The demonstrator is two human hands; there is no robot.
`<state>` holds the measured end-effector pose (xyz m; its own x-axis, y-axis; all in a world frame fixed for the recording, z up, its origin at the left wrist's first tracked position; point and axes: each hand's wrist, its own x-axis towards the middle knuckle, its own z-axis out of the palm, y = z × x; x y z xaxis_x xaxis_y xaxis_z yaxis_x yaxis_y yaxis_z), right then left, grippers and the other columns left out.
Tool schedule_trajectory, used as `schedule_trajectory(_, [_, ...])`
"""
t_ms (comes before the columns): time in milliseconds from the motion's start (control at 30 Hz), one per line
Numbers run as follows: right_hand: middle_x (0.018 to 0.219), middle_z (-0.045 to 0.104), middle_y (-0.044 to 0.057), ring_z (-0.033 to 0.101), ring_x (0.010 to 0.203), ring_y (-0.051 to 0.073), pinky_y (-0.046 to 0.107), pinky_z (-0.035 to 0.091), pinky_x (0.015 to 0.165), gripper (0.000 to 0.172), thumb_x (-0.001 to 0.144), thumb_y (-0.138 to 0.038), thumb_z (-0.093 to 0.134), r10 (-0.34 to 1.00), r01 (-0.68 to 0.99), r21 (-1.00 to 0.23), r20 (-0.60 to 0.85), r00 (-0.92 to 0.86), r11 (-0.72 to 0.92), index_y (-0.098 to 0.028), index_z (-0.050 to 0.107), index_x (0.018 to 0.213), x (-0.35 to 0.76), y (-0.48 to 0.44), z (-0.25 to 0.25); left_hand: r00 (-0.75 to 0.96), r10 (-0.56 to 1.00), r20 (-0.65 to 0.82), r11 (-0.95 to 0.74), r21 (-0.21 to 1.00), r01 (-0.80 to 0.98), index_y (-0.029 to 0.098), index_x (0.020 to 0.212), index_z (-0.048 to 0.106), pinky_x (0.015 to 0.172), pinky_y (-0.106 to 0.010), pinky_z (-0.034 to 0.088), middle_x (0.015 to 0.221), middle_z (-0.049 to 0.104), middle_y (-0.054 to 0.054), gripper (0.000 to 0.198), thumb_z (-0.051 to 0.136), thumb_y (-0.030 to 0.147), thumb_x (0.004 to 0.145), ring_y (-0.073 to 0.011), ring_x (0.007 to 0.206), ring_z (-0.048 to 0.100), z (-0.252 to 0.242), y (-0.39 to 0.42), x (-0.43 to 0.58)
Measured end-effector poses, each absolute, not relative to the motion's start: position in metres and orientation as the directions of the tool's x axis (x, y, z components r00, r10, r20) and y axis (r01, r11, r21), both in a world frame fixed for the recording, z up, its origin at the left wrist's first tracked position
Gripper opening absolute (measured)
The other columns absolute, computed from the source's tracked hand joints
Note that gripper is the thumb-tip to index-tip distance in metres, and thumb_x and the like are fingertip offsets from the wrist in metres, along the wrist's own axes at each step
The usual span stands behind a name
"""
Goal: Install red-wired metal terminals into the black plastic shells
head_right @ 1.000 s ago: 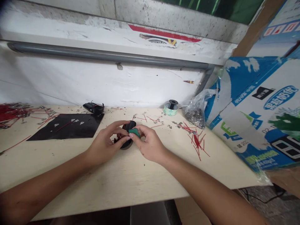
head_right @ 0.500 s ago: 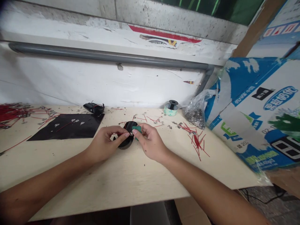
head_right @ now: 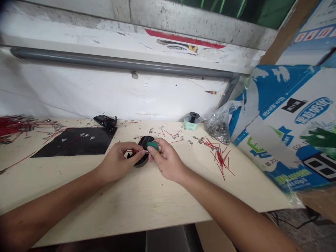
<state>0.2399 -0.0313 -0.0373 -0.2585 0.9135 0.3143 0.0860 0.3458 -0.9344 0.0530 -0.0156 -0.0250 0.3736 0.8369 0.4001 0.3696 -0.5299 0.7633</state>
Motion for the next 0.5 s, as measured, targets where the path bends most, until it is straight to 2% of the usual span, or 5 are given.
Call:
schedule_trajectory(267, [0.067, 0.062, 0.000, 0.048, 0.052, 0.011, 0.023, 0.033, 0.046, 0.024, 0.095, -0.043, 0.059, 0.939, 0.147, -0.952, 0.223, -0.262, 0.268, -0.019, 0.060, 0.093, 0.2389, -0.0329, -0.0373, 0.373, 0.829, 0.417, -0.544, 0.758, 0.361, 0.018, 0.073, 0.073, 0.061, -0.024, 0.039, 0.070, 0.068, 0.001, 0.021, 0.060, 0.025, 0.088, -0.0110, 0.066, 0.053, -0.0276, -0.0144, 0.0527])
schedule_trajectory(367, [0.068, 0.064, 0.002, 0.052, 0.057, 0.013, 0.024, 0.036, 0.049, 0.026, 0.095, -0.041, 0.059, 0.933, 0.160, -0.950, 0.214, -0.290, 0.268, -0.018, 0.060, 0.084, 0.2391, -0.0325, -0.0380, 0.391, 0.825, 0.408, -0.548, 0.749, 0.372, 0.018, 0.073, 0.073, 0.060, -0.024, 0.038, 0.069, 0.068, 0.001, 0.022, 0.059, 0.024, 0.088, -0.0106, 0.065, 0.053, -0.0270, -0.0141, 0.0521])
schedule_trajectory(500, [0.069, 0.064, 0.002, 0.057, 0.065, 0.015, 0.025, 0.039, 0.054, 0.027, 0.096, -0.041, 0.057, 0.927, 0.144, -0.949, 0.228, -0.298, 0.280, -0.018, 0.059, 0.083, 0.2400, -0.0319, -0.0391, 0.407, 0.823, 0.397, -0.548, 0.744, 0.381, 0.018, 0.074, 0.074, 0.059, -0.024, 0.037, 0.069, 0.069, 0.000, 0.024, 0.058, 0.024, 0.089, -0.0106, 0.064, 0.051, -0.0254, -0.0133, 0.0524])
